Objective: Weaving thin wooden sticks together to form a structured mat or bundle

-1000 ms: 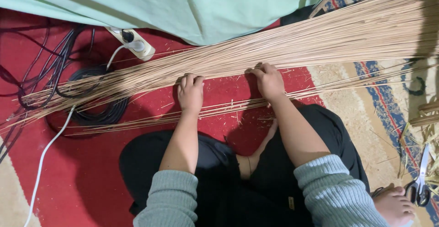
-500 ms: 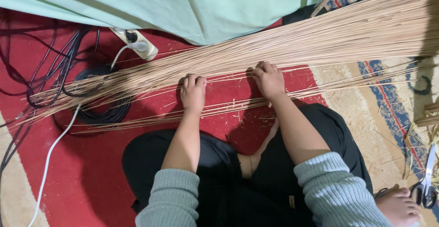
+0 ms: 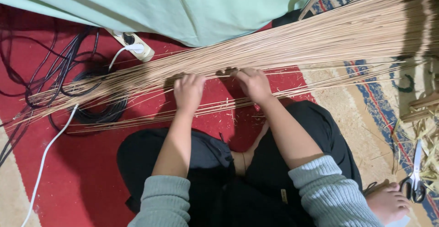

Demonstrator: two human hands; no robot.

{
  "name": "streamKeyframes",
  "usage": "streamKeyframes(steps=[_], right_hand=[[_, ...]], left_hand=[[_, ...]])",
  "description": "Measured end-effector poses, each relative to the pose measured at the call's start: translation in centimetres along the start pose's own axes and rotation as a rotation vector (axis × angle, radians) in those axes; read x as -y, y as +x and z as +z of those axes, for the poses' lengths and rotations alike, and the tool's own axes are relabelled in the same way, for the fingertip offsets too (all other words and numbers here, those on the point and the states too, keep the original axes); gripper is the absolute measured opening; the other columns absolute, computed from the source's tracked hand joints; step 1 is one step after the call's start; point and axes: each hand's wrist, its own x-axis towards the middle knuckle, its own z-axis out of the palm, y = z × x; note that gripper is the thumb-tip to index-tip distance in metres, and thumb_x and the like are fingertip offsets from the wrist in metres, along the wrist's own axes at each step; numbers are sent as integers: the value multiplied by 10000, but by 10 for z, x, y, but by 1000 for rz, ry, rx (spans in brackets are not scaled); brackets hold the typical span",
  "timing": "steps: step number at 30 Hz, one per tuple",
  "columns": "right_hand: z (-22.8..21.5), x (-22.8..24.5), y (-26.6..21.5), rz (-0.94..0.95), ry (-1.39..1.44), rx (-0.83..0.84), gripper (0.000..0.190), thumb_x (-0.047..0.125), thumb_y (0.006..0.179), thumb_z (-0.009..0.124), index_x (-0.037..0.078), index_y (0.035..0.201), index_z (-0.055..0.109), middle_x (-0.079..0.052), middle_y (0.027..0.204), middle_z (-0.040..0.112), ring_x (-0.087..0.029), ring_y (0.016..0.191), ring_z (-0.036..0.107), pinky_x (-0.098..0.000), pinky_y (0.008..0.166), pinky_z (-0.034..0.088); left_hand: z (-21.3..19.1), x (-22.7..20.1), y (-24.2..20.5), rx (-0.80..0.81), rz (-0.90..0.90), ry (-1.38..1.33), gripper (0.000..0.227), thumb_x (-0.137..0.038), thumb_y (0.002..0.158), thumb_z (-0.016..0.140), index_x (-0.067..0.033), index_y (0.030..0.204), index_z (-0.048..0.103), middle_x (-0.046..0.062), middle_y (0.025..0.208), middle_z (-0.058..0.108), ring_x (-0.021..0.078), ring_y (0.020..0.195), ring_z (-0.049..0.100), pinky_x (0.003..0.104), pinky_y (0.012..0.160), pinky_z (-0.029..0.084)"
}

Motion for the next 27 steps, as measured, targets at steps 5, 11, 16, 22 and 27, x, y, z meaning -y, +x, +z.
streamKeyframes(steps=[5,11,16,22,27], right_hand=[[-24,-38,-21,130,66,-80,127,221,942,741,271,1059,748,5,877,698,-270,883,729,-403,779,571],[-44,63,-22,-58,124,-92,167,176,916,689,247,1052,756,-34,854,673,-287,859,685,-414,750,549],[-70,26,-45,-21,-34,-115,244,143,911,672,253,1104,771,-33,854,673,-278,848,681,-410,742,552],[-65,13,-57,132,-184,-181,56,340,977,718,307,1005,754,26,847,615,-225,868,630,-392,791,522],[-51,74,-49,-99,-36,-36,121,286,948,695,293,1059,745,18,907,620,-216,927,608,-382,814,506]], left_hand=[[-50,22,-8,-31,-145,110,191,-450,988,645,-278,921,690,-59,833,611,200,895,630,425,864,456],[-93,-44,-20,-8,98,-120,169,-422,932,686,-259,975,697,-23,843,609,224,882,652,415,795,506],[-113,10,-33,27,-21,-84,126,-387,1000,647,-293,963,724,-51,822,626,223,867,669,416,759,501],[-114,20,-54,-49,-126,98,137,-366,987,655,-257,911,688,-43,819,602,216,880,641,405,775,491],[-72,-41,-63,-66,143,-50,84,-365,897,680,-285,899,654,-54,761,565,189,774,646,360,663,504]])
